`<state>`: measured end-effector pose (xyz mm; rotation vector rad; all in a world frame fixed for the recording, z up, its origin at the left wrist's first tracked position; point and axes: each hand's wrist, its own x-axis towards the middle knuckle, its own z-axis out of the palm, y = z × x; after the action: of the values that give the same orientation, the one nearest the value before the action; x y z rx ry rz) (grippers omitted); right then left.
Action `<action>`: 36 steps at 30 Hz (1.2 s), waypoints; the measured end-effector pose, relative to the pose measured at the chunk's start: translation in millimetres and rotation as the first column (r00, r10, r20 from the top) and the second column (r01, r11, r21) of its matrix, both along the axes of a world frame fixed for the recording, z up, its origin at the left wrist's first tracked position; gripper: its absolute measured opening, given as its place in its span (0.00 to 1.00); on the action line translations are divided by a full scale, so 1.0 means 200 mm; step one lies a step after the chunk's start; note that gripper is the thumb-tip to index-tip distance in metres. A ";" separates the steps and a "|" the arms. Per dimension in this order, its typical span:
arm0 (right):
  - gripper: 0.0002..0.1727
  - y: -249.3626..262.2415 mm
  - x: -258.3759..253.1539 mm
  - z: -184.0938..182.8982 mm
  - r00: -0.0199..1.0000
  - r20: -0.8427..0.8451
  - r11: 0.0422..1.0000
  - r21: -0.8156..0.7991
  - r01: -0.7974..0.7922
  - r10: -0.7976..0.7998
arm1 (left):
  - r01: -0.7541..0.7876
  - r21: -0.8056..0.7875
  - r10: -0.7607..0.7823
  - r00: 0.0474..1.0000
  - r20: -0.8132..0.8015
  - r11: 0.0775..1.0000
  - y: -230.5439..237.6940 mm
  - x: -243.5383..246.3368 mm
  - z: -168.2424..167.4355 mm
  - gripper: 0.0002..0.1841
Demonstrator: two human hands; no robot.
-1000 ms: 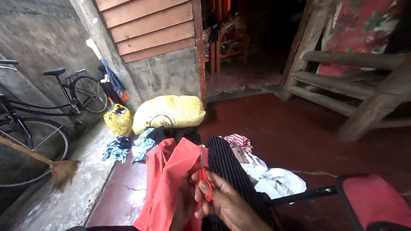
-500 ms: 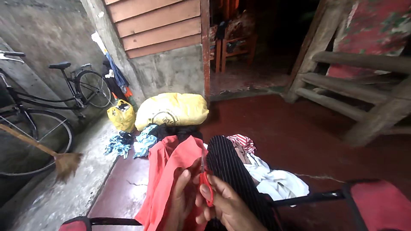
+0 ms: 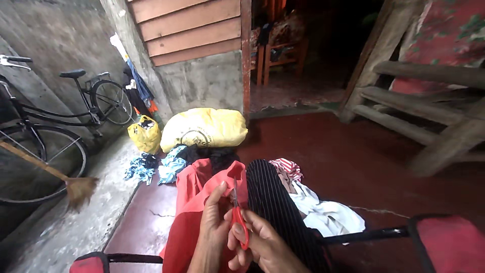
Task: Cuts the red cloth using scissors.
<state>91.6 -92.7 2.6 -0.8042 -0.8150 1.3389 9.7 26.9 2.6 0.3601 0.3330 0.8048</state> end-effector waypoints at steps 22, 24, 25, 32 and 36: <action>0.23 0.03 0.01 -0.05 0.965 0.244 0.993 0.099 0.071 -0.093 | -0.019 0.196 0.069 0.965 -0.254 0.980 -0.05 -0.04 0.02 0.19; 0.24 0.03 0.02 -0.04 0.954 0.281 0.994 0.065 0.093 -0.108 | -0.020 0.208 0.083 0.951 -0.298 0.978 -0.05 -0.04 0.02 0.21; 0.24 0.03 0.02 -0.05 0.948 0.296 0.993 0.058 0.101 -0.114 | -0.022 0.204 0.086 0.947 -0.310 0.979 -0.05 -0.04 0.02 0.21; 0.21 0.04 0.04 -0.05 0.951 0.296 0.996 0.041 0.084 -0.092 | -0.015 0.199 0.077 0.947 -0.311 0.980 -0.05 -0.03 0.03 0.23; 0.23 0.04 0.05 -0.03 0.961 0.265 0.995 0.071 0.067 -0.083 | 0.005 0.173 0.047 0.955 -0.293 0.985 -0.07 -0.03 0.05 0.23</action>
<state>100.9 -83.8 -3.1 -0.9720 -1.0226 1.1464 4.7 11.9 13.3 0.6441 0.5505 0.8031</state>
